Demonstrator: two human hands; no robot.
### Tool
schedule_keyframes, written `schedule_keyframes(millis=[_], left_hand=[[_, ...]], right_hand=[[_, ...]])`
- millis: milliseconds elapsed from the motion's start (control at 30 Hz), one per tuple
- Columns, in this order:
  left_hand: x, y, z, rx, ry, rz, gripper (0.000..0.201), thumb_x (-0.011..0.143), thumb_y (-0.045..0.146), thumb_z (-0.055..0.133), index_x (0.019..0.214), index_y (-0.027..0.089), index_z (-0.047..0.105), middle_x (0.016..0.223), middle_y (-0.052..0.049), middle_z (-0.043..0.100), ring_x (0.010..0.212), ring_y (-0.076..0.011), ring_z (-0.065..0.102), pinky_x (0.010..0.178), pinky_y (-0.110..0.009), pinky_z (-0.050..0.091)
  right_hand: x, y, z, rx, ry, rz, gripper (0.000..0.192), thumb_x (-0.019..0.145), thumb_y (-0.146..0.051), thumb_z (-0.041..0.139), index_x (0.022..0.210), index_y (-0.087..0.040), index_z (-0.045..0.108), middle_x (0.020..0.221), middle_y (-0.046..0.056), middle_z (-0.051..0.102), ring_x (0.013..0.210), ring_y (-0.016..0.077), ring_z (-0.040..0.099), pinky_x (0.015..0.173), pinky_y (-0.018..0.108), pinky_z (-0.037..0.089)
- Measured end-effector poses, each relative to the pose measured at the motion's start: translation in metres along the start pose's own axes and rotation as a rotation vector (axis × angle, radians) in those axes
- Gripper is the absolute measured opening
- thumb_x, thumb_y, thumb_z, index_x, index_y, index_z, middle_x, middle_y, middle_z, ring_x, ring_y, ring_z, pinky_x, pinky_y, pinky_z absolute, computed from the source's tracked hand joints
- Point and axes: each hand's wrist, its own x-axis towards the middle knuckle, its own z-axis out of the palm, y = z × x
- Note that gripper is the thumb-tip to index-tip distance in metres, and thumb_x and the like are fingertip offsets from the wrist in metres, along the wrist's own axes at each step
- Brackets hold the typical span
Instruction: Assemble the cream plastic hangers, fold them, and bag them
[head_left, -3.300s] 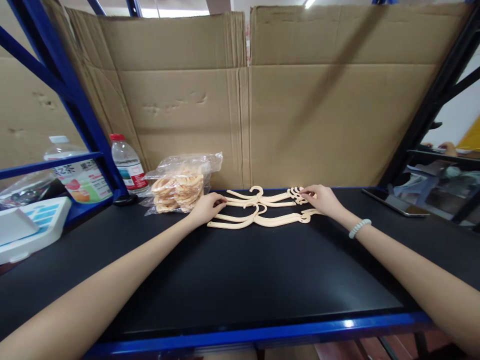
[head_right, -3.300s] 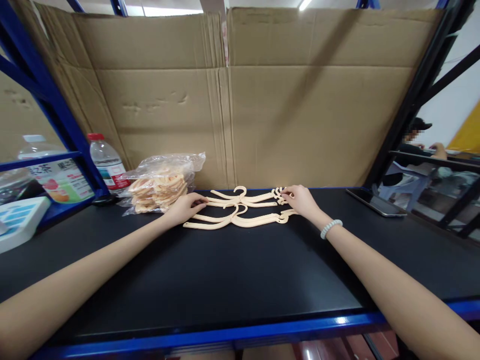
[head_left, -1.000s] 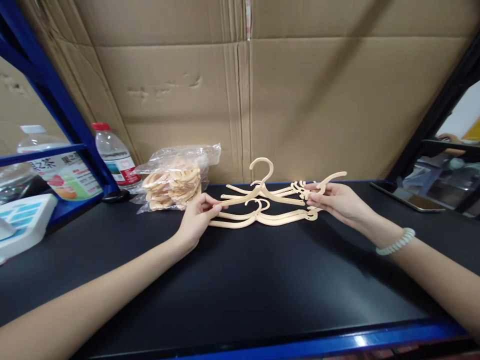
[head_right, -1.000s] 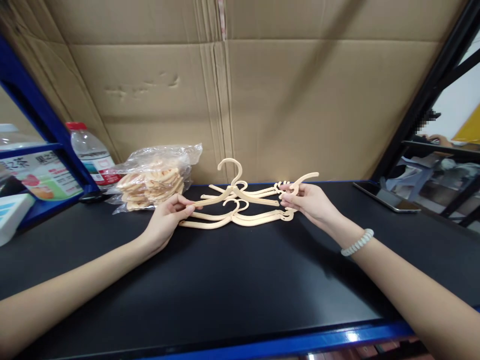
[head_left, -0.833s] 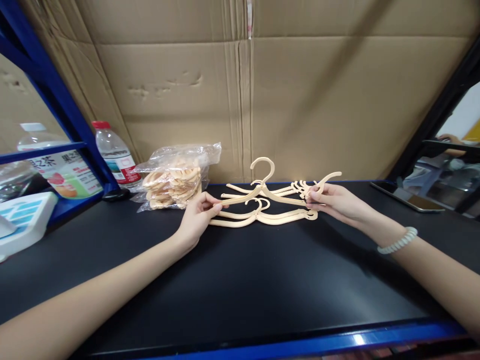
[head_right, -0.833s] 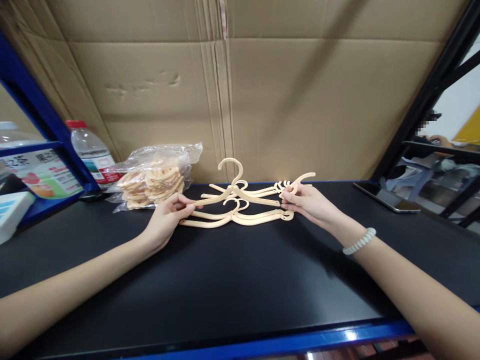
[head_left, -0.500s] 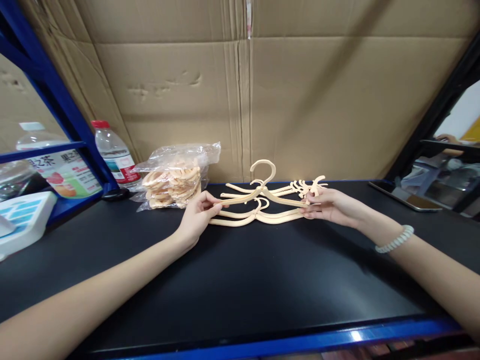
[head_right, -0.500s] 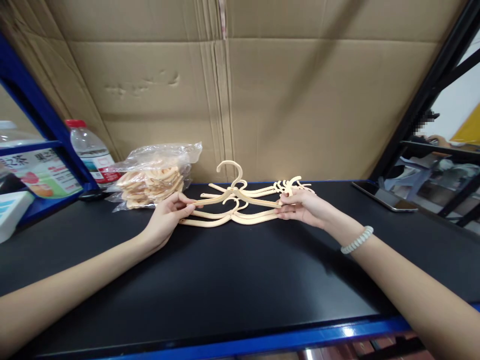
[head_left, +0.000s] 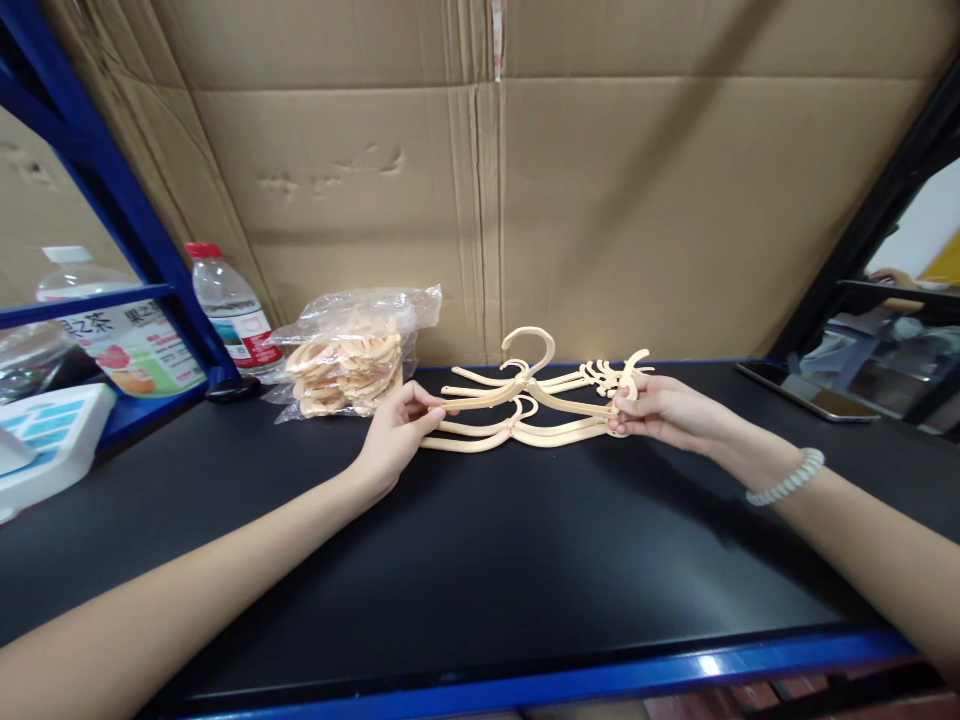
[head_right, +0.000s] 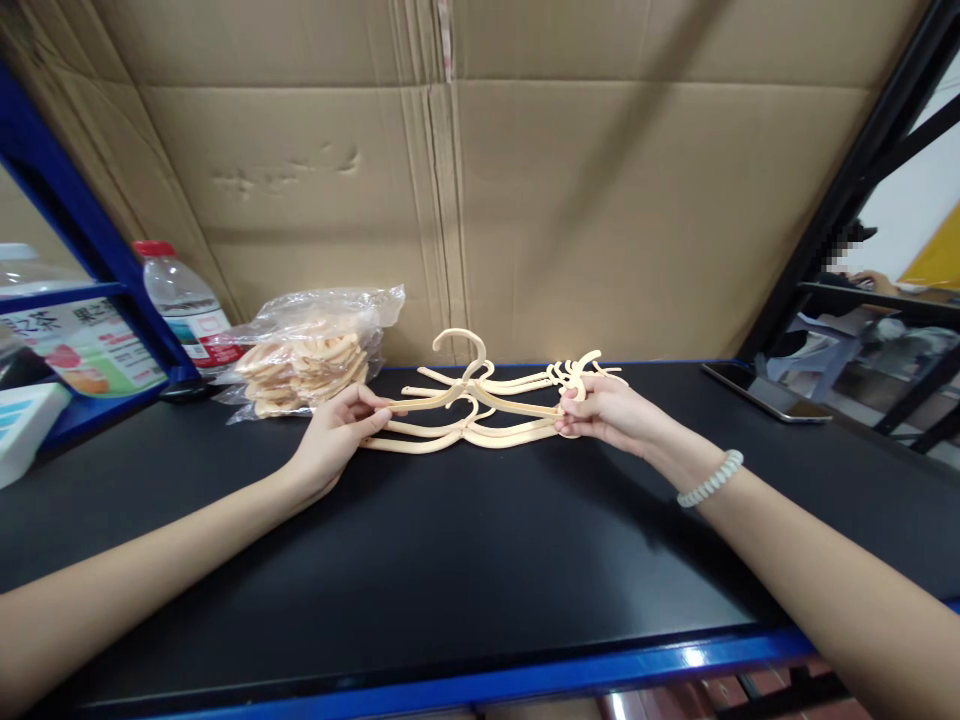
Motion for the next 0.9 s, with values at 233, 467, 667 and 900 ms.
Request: schedule_keyframes(millis=[233, 467, 667, 900], left_hand=[[-0.002, 0.000, -0.001, 0.012, -0.040, 0.001, 0.025, 0.067, 0.029, 0.071, 0.071, 0.018, 0.050, 0.075, -0.005, 0.071, 0.075, -0.0198, 0.067, 0.063, -0.026, 0.043], [-0.007, 0.002, -0.001, 0.211, -0.124, 0.104, 0.024, 0.079, 0.038, 0.063, 0.078, 0.019, 0.048, 0.076, -0.004, 0.068, 0.075, -0.0198, 0.066, 0.066, -0.028, 0.046], [-0.009, 0.022, -0.008, 0.935, -0.322, 0.601, 0.019, 0.090, 0.034, 0.048, 0.095, 0.020, 0.060, 0.078, -0.004, 0.065, 0.069, -0.0175, 0.058, 0.066, -0.028, 0.040], [-0.007, 0.047, -0.020, 1.251, -0.396, 0.691, 0.029, 0.093, 0.033, 0.039, 0.091, 0.017, 0.063, 0.079, -0.008, 0.063, 0.071, -0.0189, 0.059, 0.065, -0.028, 0.041]], right_hand=[[0.000, 0.001, 0.004, -0.061, 0.102, -0.073, 0.034, 0.055, -0.022, 0.082, 0.064, -0.020, 0.049, 0.063, 0.001, 0.059, 0.061, 0.0166, 0.061, 0.060, 0.032, 0.054], [0.003, 0.005, 0.000, 0.016, 0.089, -0.111, 0.030, 0.062, -0.022, 0.078, 0.068, -0.019, 0.049, 0.065, -0.001, 0.055, 0.057, 0.0131, 0.058, 0.058, 0.030, 0.051], [0.001, 0.002, 0.002, 0.058, 0.069, -0.091, 0.027, 0.063, -0.022, 0.078, 0.069, -0.018, 0.052, 0.064, -0.001, 0.057, 0.056, 0.0141, 0.058, 0.059, 0.032, 0.051], [0.002, -0.003, -0.003, 0.035, 0.060, -0.125, 0.019, 0.070, -0.031, 0.075, 0.081, -0.018, 0.067, 0.071, 0.001, 0.059, 0.062, 0.0125, 0.054, 0.060, 0.029, 0.049]])
